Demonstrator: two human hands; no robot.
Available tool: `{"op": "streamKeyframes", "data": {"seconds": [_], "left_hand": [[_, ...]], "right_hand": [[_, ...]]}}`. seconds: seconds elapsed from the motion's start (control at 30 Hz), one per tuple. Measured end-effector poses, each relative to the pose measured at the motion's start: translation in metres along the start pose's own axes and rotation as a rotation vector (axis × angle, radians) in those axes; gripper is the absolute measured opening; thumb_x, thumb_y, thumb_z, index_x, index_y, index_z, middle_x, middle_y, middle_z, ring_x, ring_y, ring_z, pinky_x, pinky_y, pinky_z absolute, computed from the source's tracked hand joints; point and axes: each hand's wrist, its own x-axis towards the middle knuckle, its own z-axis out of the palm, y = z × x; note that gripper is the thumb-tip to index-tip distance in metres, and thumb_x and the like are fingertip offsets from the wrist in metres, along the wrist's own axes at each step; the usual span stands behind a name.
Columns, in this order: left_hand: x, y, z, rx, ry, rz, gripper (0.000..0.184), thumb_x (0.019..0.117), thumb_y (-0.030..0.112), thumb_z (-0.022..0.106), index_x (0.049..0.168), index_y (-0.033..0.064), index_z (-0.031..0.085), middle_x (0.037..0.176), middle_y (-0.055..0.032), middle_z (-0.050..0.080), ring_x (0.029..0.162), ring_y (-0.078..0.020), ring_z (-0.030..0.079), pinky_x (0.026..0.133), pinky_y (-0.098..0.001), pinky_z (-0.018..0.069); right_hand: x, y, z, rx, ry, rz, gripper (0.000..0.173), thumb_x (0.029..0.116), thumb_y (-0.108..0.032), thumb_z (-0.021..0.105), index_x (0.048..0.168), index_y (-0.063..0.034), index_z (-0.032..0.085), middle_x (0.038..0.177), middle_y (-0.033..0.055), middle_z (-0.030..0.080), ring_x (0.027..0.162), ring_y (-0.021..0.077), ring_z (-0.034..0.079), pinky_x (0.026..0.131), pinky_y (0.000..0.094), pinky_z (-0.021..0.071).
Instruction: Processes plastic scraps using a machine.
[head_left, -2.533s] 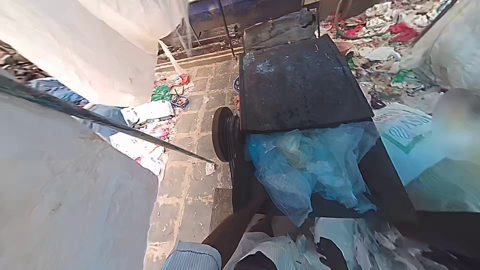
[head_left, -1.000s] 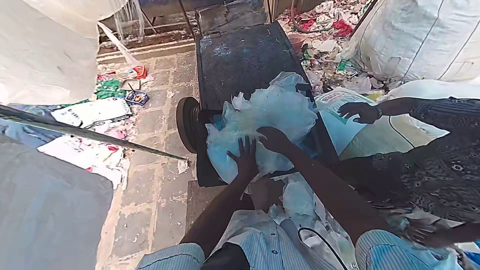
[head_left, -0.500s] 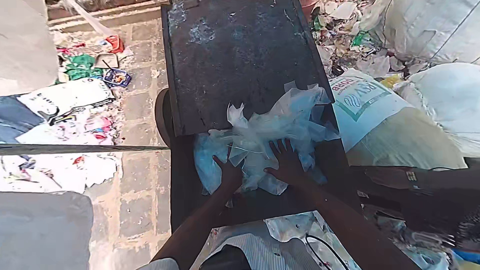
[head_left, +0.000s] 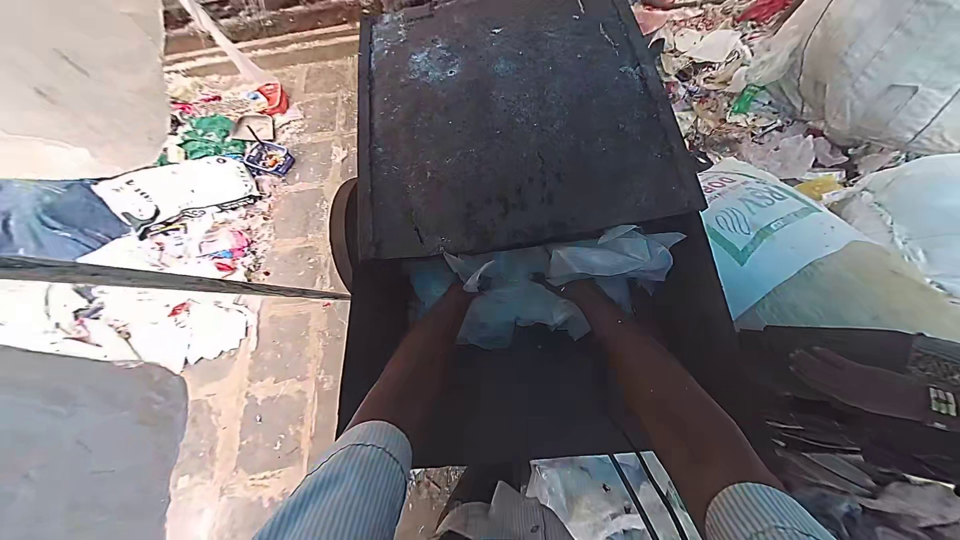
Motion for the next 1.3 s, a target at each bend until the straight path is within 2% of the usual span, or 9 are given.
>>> {"op": "streamKeyframes", "data": {"seconds": [0.23, 0.37, 0.5, 0.6, 0.7, 0.83, 1.07, 1.17, 1.3], "left_hand": [[-0.034, 0.025, -0.018, 0.251, 0.035, -0.036, 0.054, 0.1044, 0.024, 0.058, 0.145, -0.0103, 0.048, 0.151, -0.0320, 0.046, 0.147, -0.0416, 0.039, 0.123, -0.0531, 0.0275], [-0.095, 0.023, 0.032, 0.423, 0.438, -0.105, 0.076, 0.0842, 0.020, 0.075, 0.154, 0.0114, 0.047, 0.166, -0.0185, 0.031, 0.157, -0.0410, 0.017, 0.115, -0.0805, 0.0050], [-0.124, -0.008, 0.105, 0.411, 0.498, 0.096, 0.112, 0.0652, 0.078, 0.075, 0.159, 0.0264, 0.041, 0.172, -0.0141, 0.016, 0.156, -0.0491, 0.005, 0.103, -0.0905, 0.0068], [-0.076, -0.009, 0.093, 0.350, 0.345, 0.049, 0.107, 0.0735, 0.066, 0.078, 0.160, 0.0148, 0.039, 0.171, -0.0184, 0.017, 0.157, -0.0463, 0.002, 0.110, -0.0838, -0.0031], [-0.036, 0.002, 0.070, 0.427, 0.127, -0.027, 0.088, 0.0867, 0.045, 0.074, 0.153, -0.0025, 0.042, 0.163, -0.0299, 0.029, 0.152, -0.0509, 0.021, 0.116, -0.0752, 0.0052], [0.018, -0.007, 0.059, 0.173, 0.112, -0.006, 0.074, 0.0928, 0.037, 0.072, 0.144, -0.0107, 0.048, 0.150, -0.0301, 0.048, 0.145, -0.0370, 0.041, 0.123, -0.0451, 0.0282], [0.008, 0.137, -0.024, 0.298, -0.235, -0.295, 0.056, 0.1105, 0.033, 0.046, 0.150, -0.0072, 0.043, 0.159, -0.0248, 0.040, 0.152, -0.0334, 0.034, 0.125, -0.0449, 0.0230], [0.009, 0.112, -0.029, 0.351, -0.188, -0.232, 0.063, 0.1081, 0.040, 0.051, 0.154, -0.0018, 0.038, 0.161, -0.0230, 0.037, 0.153, -0.0341, 0.032, 0.125, -0.0478, 0.0228], [0.035, 0.045, -0.011, 0.298, 0.018, 0.061, 0.081, 0.0909, 0.044, 0.077, 0.149, -0.0031, 0.045, 0.149, -0.0283, 0.050, 0.143, -0.0380, 0.045, 0.120, -0.0523, 0.0341]], "right_hand": [[-0.078, 0.006, 0.050, -0.359, 0.001, -0.106, 0.108, 0.0831, -0.060, 0.072, 0.167, -0.0308, 0.011, 0.174, 0.0113, 0.009, 0.158, 0.0451, -0.003, 0.106, 0.0879, -0.0040], [-0.057, 0.009, 0.061, -0.383, 0.043, -0.084, 0.103, 0.0822, -0.037, 0.075, 0.166, -0.0367, 0.015, 0.172, 0.0106, 0.020, 0.155, 0.0509, 0.009, 0.103, 0.0908, 0.0019], [-0.056, 0.012, 0.056, -0.270, 0.060, -0.084, 0.091, 0.0845, -0.048, 0.073, 0.163, -0.0284, 0.031, 0.167, 0.0116, 0.033, 0.155, 0.0480, 0.016, 0.109, 0.0852, -0.0026], [-0.042, 0.010, 0.047, -0.199, -0.004, -0.073, 0.088, 0.0870, -0.039, 0.072, 0.163, -0.0268, 0.030, 0.162, 0.0180, 0.038, 0.151, 0.0485, 0.026, 0.111, 0.0834, 0.0056], [-0.017, 0.019, 0.055, 0.018, 0.149, -0.048, 0.061, 0.0879, -0.043, 0.073, 0.139, -0.0101, 0.063, 0.138, 0.0203, 0.063, 0.133, 0.0394, 0.054, 0.112, 0.0641, 0.0358], [0.016, 0.002, 0.003, 0.035, -0.423, 0.127, 0.039, 0.1064, -0.022, 0.055, 0.138, 0.0017, 0.059, 0.137, 0.0255, 0.061, 0.127, 0.0397, 0.059, 0.107, 0.0562, 0.0425], [0.069, -0.023, -0.022, 0.094, -0.256, 0.136, 0.049, 0.1080, -0.036, 0.049, 0.141, -0.0013, 0.059, 0.144, 0.0241, 0.058, 0.137, 0.0406, 0.051, 0.111, 0.0624, 0.0370], [0.057, -0.023, -0.009, 0.057, -0.102, 0.067, 0.060, 0.0969, -0.054, 0.063, 0.132, -0.0061, 0.065, 0.135, 0.0212, 0.063, 0.127, 0.0411, 0.058, 0.099, 0.0675, 0.0443], [-0.043, -0.016, 0.025, 0.130, 0.050, -0.091, 0.073, 0.0988, -0.051, 0.060, 0.160, -0.0160, 0.039, 0.172, 0.0092, 0.021, 0.160, 0.0349, 0.006, 0.119, 0.0753, 0.0023]]}}
